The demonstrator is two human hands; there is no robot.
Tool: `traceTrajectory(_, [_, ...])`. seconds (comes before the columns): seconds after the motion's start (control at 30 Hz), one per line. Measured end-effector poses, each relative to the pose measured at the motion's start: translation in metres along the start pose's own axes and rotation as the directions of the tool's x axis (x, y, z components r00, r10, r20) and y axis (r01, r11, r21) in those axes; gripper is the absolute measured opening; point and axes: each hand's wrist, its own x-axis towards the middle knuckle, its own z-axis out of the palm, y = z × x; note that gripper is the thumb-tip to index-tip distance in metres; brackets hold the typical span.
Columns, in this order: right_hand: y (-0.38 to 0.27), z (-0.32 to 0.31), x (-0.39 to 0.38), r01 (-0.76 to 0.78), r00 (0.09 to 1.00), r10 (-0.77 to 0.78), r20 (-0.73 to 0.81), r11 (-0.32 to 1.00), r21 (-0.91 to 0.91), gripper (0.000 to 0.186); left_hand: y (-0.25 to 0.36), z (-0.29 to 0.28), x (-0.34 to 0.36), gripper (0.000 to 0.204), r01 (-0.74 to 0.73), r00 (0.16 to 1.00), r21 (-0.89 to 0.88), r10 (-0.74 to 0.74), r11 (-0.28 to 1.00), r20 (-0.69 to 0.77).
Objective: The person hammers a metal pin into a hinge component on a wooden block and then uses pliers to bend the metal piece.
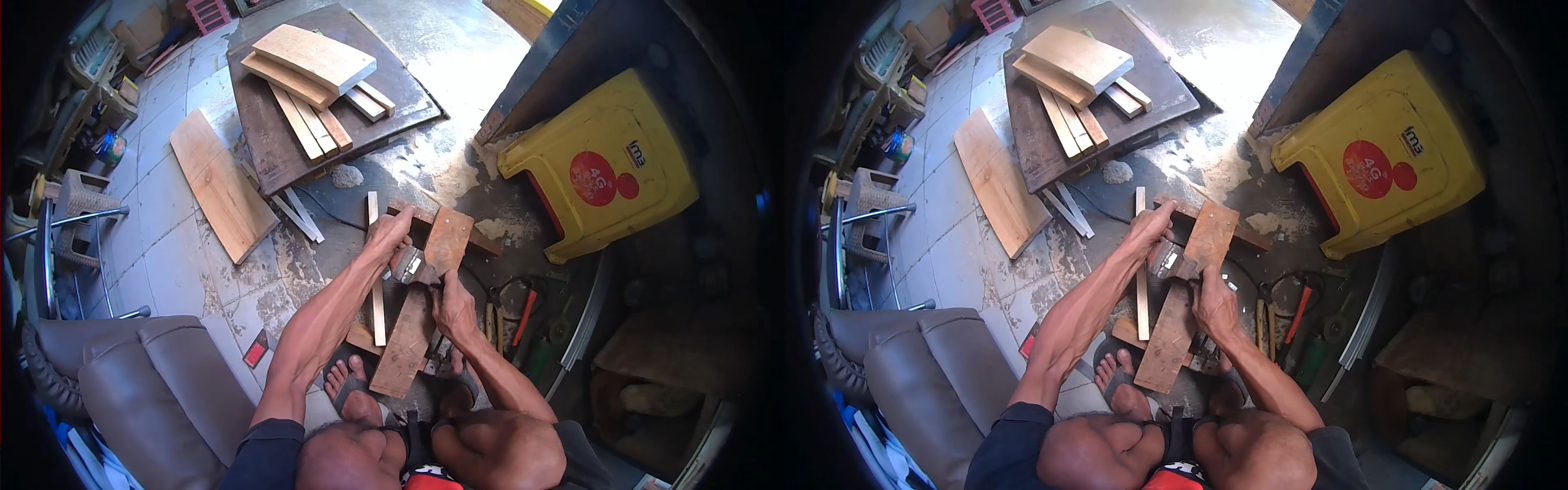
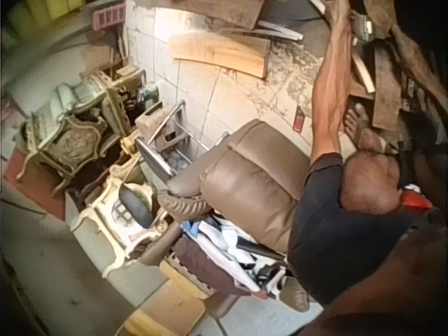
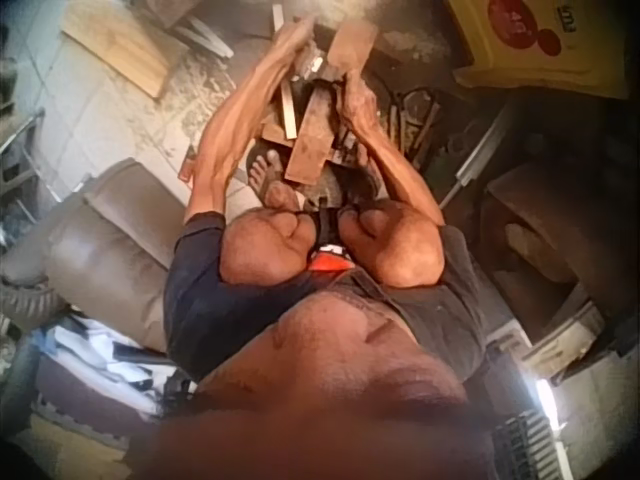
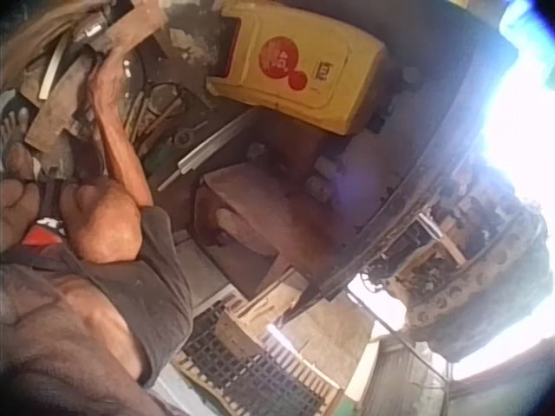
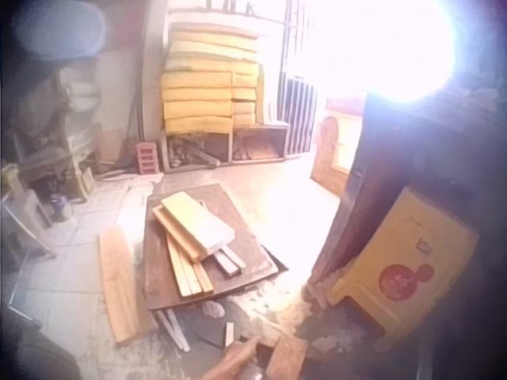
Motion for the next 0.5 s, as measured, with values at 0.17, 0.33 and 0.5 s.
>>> traceTrajectory(0.17, [-0.006, 0.001, 0.003, -0.001, 0.998, -0.001, 0.063, 1.0, 0.024, 0.022, -0.005, -0.015, -0.004, 0.058, 0.021, 1.0, 0.095, -0.022, 0.995, 0.004])
traceTrajectory(0.33, [-0.008, -0.002, 0.004, -0.086, 0.976, 0.095, 0.196, 0.995, -0.059, 0.027, -0.038, -0.031, 0.006, 0.041, -0.606, 0.781, 0.261, 0.624, 0.751, 0.019])
traceTrajectory(0.5, [-0.002, -0.008, 0.005, -0.091, 0.974, 0.104, 0.201, 0.993, -0.077, 0.027, -0.06, -0.056, -0.025, 0.04, -0.694, 0.711, 0.047, 0.672, 0.719, 0.207])
